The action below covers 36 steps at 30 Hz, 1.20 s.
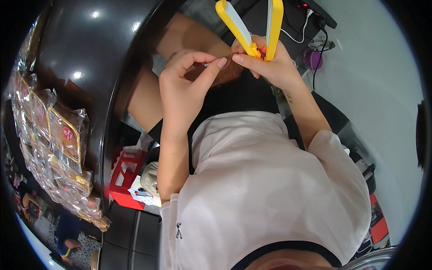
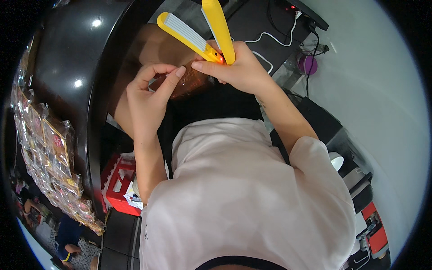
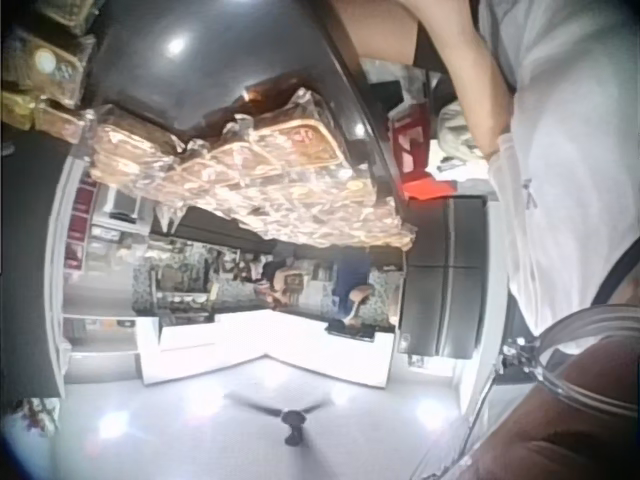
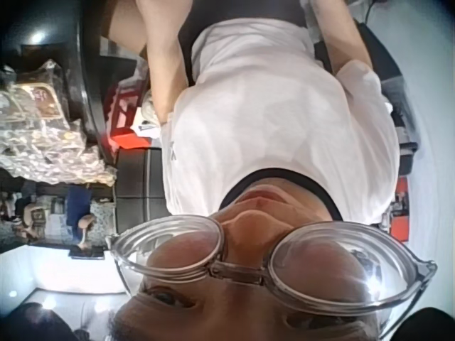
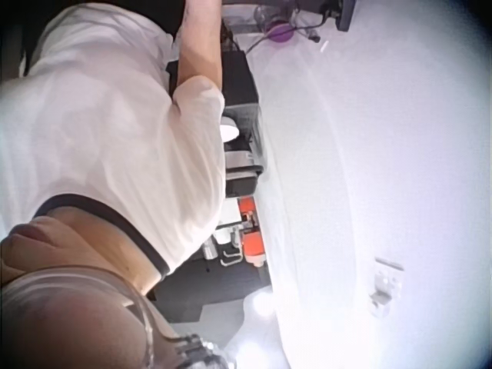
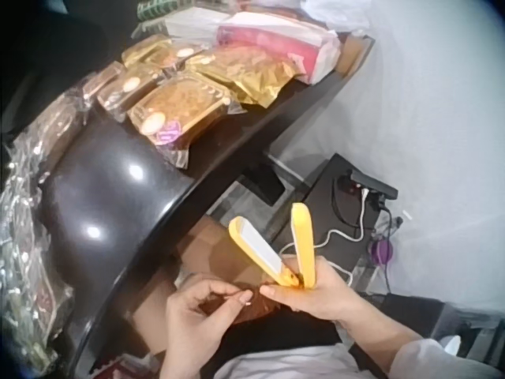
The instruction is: The person seals multiple pre-packaged food trays using a yellow handheld heat sealer. They pick up each tray, press the sealer along the plastic edges, and place the sealed tray back on the table. The process is repeated for many trays arranged on the table.
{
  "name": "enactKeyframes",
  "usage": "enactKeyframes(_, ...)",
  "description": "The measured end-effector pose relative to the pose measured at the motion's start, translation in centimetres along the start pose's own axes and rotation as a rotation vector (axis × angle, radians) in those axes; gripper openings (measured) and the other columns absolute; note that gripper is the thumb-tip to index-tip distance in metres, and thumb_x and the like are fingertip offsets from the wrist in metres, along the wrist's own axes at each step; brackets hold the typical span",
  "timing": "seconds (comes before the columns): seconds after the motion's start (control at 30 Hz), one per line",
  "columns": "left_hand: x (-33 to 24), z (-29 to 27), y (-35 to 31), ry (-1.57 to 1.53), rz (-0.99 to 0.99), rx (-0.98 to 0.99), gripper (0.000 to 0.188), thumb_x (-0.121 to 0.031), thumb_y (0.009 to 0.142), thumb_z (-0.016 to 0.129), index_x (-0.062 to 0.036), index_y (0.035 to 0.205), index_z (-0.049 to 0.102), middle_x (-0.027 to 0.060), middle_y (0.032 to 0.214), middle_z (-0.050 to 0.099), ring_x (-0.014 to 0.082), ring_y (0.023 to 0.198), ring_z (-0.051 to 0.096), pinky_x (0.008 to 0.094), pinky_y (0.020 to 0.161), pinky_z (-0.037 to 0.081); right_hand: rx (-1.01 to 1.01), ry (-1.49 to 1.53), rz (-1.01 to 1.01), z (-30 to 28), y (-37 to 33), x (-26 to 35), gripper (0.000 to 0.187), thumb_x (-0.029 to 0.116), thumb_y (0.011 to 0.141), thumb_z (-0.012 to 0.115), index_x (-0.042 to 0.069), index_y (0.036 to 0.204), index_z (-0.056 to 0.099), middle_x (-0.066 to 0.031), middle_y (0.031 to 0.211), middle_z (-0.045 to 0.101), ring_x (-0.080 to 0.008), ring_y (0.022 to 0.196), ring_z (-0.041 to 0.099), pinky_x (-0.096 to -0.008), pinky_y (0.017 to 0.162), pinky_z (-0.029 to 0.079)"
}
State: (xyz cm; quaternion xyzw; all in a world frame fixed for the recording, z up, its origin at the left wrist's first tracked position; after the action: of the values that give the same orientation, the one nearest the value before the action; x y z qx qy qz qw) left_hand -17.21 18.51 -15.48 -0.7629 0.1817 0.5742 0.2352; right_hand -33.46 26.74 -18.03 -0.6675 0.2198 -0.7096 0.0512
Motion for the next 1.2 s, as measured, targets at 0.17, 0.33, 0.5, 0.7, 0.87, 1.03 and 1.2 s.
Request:
enactKeyframes(0.17, 1.0, 0.4, -0.4, -0.142, -0.189, -0.021, 0.012, -0.008, 0.078, 0.072, 0.0016, 0.082, 0.067, 0.0033, 0.079, 0.059, 0.0079, 0.068, 0.056, 0.0197, 0.063, 0.045, -0.027, 0.091, 0.093, 0.1, -0.5, -0.7, 0.025, 0.024, 0.078, 0.074, 0.004, 0.09, 0.063, 0.0014, 0.064, 0.054, -0.0046, 0.049, 0.047, -0.019, 0.046, 0.038)
enactKeyframes(0.33, 0.4, 0.7, -0.6, -0.191, -0.286, 0.015, 0.011, -0.007, 0.08, 0.071, 0.002, 0.084, 0.067, 0.0029, 0.078, 0.057, 0.0063, 0.07, 0.056, 0.0189, 0.062, 0.045, 0.0, 0.077, 0.069, -0.5, -0.7, -0.4, 0.024, 0.023, 0.078, 0.073, 0.004, 0.089, 0.065, 0.0011, 0.064, 0.055, -0.005, 0.049, 0.047, -0.0196, 0.047, 0.038)
enactKeyframes(0.5, -1.3, 0.8, 0.5, 0.051, -0.006, 0.105, 0.015, -0.011, 0.077, 0.073, 0.0013, 0.079, 0.065, 0.0038, 0.076, 0.059, 0.0079, 0.061, 0.052, 0.021, 0.055, 0.044, -0.035, 0.063, 0.075, -0.8, -0.5, -0.7, 0.023, 0.023, 0.077, 0.073, 0.005, 0.088, 0.066, 0.0011, 0.063, 0.055, -0.0051, 0.049, 0.048, -0.0194, 0.047, 0.038)
enactKeyframes(0.7, -1.1, 1.1, 0.7, 0.027, -0.13, 0.203, 0.012, -0.01, 0.077, 0.074, -0.0008, 0.082, 0.067, -0.0013, 0.071, 0.06, 0.005, 0.063, 0.049, 0.0184, 0.058, 0.038, 0.018, 0.134, 0.125, -0.9, -0.9, -0.1, 0.019, 0.013, 0.074, 0.073, 0.001, 0.087, 0.065, -0.0028, 0.08, 0.062, -0.0068, 0.058, 0.052, -0.0194, 0.049, 0.039)
enactKeyframes(0.87, -0.8, 1.5, 0.9, -0.061, -0.094, 0.206, 0.013, -0.008, 0.076, 0.075, 0.0011, 0.081, 0.068, 0.0003, 0.07, 0.058, 0.0043, 0.059, 0.048, 0.0196, 0.051, 0.037, 0.061, 0.113, -0.111, -0.9, -1.1, -0.4, 0.02, 0.012, 0.072, 0.074, 0.002, 0.086, 0.065, -0.0041, 0.087, 0.06, -0.0105, 0.075, 0.056, -0.0215, 0.061, 0.042)
enactKeyframes(1.03, 0.0, 2.0, 0.8, -0.159, -0.272, 0.247, 0.012, -0.009, 0.077, 0.074, 0.0004, 0.079, 0.068, -0.0029, 0.068, 0.055, 0.003, 0.058, 0.043, 0.0186, 0.051, 0.033, 0.093, 0.113, -0.099, -1.4, -1.2, -0.4, 0.019, 0.013, 0.073, 0.074, 0.002, 0.085, 0.064, -0.0021, 0.083, 0.058, -0.0073, 0.067, 0.053, -0.019, 0.052, 0.038)
enactKeyframes(1.2, 0.5, 2.1, 0.8, -0.146, -0.207, 0.244, 0.01, -0.009, 0.079, 0.073, -0.0001, 0.083, 0.068, -0.0046, 0.066, 0.056, 0.0012, 0.059, 0.044, 0.0162, 0.053, 0.032, 0.083, 0.077, -0.012, -1.6, -1.3, -0.4, 0.018, 0.014, 0.075, 0.072, 0.002, 0.085, 0.064, -0.0002, 0.076, 0.056, -0.0052, 0.055, 0.048, -0.0184, 0.047, 0.035)
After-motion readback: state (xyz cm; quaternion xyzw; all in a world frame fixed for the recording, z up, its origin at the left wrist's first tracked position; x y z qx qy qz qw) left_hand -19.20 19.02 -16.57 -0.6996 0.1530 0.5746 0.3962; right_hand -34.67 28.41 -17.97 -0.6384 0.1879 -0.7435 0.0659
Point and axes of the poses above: each hand's wrist, its own y-axis towards the middle knuckle, its own z-axis out of the palm, x = y × z, the point moved 3 cm from there along y, towards the middle knuckle
